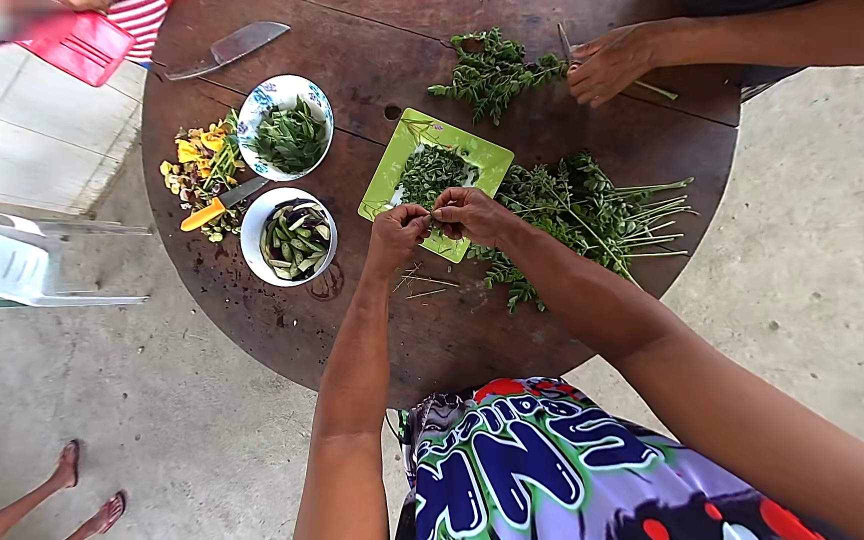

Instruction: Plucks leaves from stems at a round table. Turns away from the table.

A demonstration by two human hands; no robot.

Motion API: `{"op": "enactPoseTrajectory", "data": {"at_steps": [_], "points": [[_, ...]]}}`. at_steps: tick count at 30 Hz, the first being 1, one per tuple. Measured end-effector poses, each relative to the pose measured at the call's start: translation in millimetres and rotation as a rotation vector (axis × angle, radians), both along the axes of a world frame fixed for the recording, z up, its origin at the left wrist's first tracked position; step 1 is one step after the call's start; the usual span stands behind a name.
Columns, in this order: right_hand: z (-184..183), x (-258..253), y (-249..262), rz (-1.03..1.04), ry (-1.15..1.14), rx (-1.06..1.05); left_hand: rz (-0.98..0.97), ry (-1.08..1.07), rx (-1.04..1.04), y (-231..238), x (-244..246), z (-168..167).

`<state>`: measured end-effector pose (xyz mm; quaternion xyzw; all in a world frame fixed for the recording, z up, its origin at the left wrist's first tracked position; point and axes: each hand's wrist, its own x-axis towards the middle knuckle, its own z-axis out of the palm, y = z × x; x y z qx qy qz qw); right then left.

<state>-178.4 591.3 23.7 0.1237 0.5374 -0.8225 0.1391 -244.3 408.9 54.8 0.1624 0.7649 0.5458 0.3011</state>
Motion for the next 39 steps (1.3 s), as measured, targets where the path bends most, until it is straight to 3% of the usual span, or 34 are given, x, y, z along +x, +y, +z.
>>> {"op": "enactPoseTrajectory", "data": {"at_steps": [12, 29, 32, 36, 39], "points": [[0.4, 1.9, 4.8, -0.034, -0.048, -0.072, 0.025, -0.002, 0.005, 6.9, 1.7, -7.8], [3.0, -5.0, 5.9, -0.041, -0.022, 0.000, 0.071, 0.024, -0.023, -6.0, -6.2, -4.9], [2.1, -8.9, 9.0, -0.021, -0.012, 0.164, 0.075, 0.032, -0.022, -7.1, -7.7, -5.9], [-4.1, -21.1, 15.3, 0.125, 0.126, 0.788, 0.137, 0.027, -0.033, -2.9, -7.4, -7.9], [-5.2, -27.3, 15.8, 0.109, 0.163, 0.948, 0.183, 0.021, -0.040, -2.0, -8.0, -10.5]]}}
